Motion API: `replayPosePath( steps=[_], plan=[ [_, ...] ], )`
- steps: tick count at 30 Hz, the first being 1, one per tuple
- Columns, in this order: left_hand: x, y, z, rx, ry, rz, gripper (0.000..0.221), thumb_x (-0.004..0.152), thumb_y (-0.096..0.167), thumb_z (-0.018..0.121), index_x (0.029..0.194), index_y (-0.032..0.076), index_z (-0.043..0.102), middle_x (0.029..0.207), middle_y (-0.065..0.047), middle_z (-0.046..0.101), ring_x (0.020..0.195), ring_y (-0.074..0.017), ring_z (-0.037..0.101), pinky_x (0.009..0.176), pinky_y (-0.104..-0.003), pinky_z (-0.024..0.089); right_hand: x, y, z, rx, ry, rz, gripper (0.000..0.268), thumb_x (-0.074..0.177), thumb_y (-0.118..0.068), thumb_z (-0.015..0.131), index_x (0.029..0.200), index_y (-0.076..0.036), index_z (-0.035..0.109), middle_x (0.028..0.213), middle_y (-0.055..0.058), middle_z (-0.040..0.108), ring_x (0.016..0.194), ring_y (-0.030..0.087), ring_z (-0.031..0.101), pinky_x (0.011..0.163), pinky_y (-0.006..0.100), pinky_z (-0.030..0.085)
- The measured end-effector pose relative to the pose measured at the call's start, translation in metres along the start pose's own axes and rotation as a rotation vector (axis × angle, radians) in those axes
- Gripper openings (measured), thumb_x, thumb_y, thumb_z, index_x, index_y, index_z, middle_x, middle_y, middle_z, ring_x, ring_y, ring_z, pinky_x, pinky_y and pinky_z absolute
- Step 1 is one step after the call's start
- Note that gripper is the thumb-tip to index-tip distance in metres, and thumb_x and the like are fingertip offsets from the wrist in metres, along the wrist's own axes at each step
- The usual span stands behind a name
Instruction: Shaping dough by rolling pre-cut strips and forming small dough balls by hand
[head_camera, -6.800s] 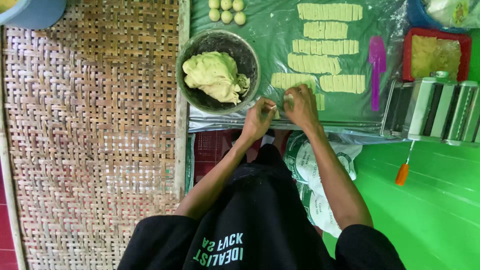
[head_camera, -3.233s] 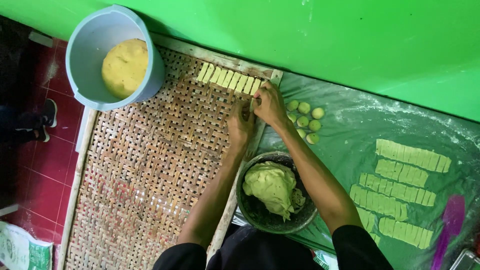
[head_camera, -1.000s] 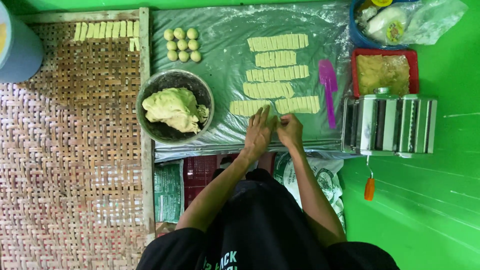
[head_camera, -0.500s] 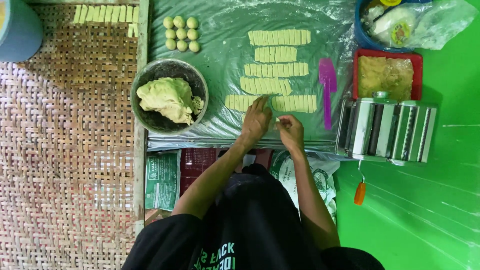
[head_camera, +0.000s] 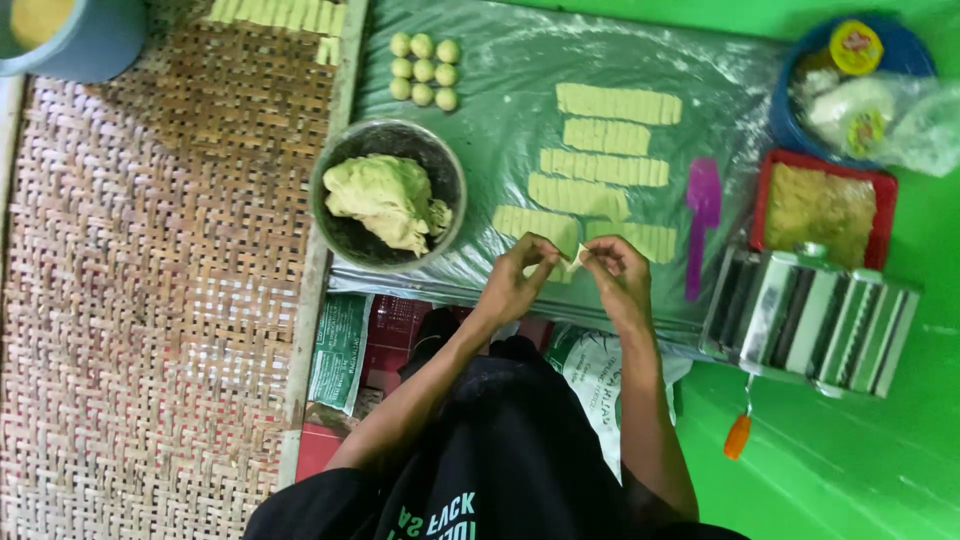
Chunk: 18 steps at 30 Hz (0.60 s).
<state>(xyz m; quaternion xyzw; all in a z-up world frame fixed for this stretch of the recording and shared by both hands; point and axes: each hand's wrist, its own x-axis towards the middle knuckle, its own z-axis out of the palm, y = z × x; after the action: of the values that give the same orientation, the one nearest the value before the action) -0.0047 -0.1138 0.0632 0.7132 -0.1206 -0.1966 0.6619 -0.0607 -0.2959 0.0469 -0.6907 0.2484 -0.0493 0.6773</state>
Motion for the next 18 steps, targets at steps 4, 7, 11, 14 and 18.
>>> replayPosePath(
  steps=[4,7,11,14,18],
  plan=[
    [0.016,0.016,-0.073,-0.049,0.161,0.068,0.015,0.096,0.003,0.07,0.111,0.007,0.068,0.093,-0.015,0.073,0.097,-0.0328,0.074,0.093,-0.045,0.058,0.035,-0.035,0.063,0.007,-0.113,-0.064,0.017,0.088,-0.008,0.08,0.104,-0.005,0.075,0.092,0.008,0.068,0.086,0.011,0.066,0.084,0.027,0.055],
    [0.036,0.031,-0.153,0.016,0.303,0.104,0.013,0.098,0.003,0.068,0.11,0.006,0.068,0.089,-0.016,0.07,0.09,-0.0278,0.072,0.088,-0.042,0.059,0.065,-0.068,0.125,-0.002,-0.212,-0.118,0.018,0.087,-0.01,0.081,0.104,-0.006,0.074,0.094,0.007,0.07,0.089,0.01,0.067,0.086,0.027,0.057],
    [0.075,0.03,-0.265,0.238,0.394,0.138,0.023,0.099,0.006,0.068,0.121,0.004,0.068,0.095,-0.022,0.073,0.089,-0.0353,0.071,0.083,-0.046,0.056,0.115,-0.095,0.226,0.037,-0.322,-0.119,0.019,0.086,-0.009,0.081,0.102,-0.003,0.073,0.089,0.01,0.072,0.08,0.013,0.07,0.075,0.025,0.06],
    [0.117,0.006,-0.34,0.388,0.437,0.107,0.028,0.098,0.013,0.069,0.126,0.006,0.064,0.094,-0.021,0.071,0.089,-0.0371,0.071,0.079,-0.049,0.055,0.163,-0.091,0.306,0.065,-0.361,-0.094,0.019,0.086,-0.008,0.08,0.101,-0.001,0.072,0.087,0.01,0.072,0.076,0.013,0.072,0.072,0.024,0.061],
    [0.171,-0.028,-0.412,0.457,0.45,0.034,0.029,0.099,0.018,0.068,0.124,0.003,0.063,0.103,-0.022,0.071,0.1,-0.0429,0.07,0.088,-0.053,0.055,0.223,-0.076,0.392,-0.052,-0.385,-0.033,0.017,0.085,-0.012,0.08,0.097,-0.005,0.072,0.088,0.008,0.073,0.077,0.012,0.074,0.072,0.029,0.061]
  ],
)
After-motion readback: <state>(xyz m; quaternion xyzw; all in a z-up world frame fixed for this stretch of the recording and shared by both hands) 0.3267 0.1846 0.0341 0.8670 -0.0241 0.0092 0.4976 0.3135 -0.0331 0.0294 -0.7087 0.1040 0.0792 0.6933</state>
